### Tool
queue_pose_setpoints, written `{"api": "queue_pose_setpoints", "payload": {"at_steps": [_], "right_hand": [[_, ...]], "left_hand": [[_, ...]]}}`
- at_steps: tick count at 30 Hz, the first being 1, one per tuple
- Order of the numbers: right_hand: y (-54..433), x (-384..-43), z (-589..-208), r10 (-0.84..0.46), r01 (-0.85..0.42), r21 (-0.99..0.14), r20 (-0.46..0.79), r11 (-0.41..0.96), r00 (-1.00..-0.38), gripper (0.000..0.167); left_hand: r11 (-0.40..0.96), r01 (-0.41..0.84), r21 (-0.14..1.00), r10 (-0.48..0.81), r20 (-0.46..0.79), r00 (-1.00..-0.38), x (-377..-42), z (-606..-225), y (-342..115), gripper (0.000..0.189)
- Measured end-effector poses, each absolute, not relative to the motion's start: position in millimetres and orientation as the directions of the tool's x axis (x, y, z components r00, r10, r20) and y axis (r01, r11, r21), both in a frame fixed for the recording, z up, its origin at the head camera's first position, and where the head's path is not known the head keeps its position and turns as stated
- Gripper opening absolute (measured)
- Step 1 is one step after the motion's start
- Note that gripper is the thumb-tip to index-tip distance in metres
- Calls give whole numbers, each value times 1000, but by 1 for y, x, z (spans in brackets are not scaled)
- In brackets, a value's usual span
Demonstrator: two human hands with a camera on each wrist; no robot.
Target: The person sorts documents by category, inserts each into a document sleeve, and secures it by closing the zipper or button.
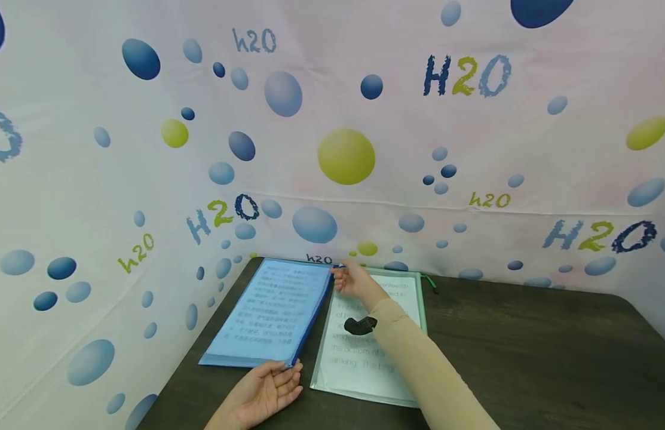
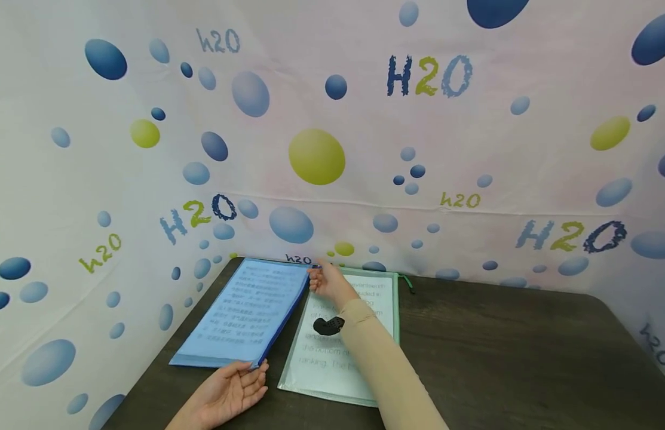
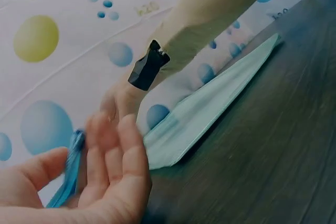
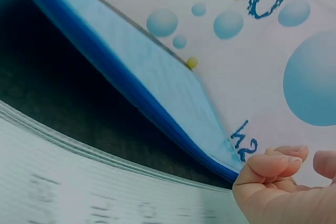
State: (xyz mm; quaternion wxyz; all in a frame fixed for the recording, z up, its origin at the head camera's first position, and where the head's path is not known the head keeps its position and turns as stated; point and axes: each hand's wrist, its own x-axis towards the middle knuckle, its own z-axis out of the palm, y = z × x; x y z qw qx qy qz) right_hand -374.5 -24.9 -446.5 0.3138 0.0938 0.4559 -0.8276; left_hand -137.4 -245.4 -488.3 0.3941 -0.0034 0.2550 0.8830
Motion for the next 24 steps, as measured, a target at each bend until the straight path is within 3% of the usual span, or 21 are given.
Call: {"api": "queue_pose_setpoints", "payload": {"at_steps": [6, 11, 19, 24], "right_hand": [[-11, -359, -451, -507, 622, -655, -395, -429, -766, 58], [8, -342, -447, -540, 613, -619, -335, -491, -772, 59], [43, -310, -434, -612, 596, -656, -249, -463, -751, 45], [73, -287, -425, -634, 560, -672, -171, -484, -754, 38]], "left_hand": [[-553, -667, 499, 645, -251, -722, -133, -483, -231, 35], [-607, -664, 436, 610, -281, -741, -130, -479, -213, 33], [-649, -663, 372, 599, -288, -747, -127, -472, -199, 55], [-619, -636, 461, 578, -282, -766, -130, -463, -195, 55]]}}
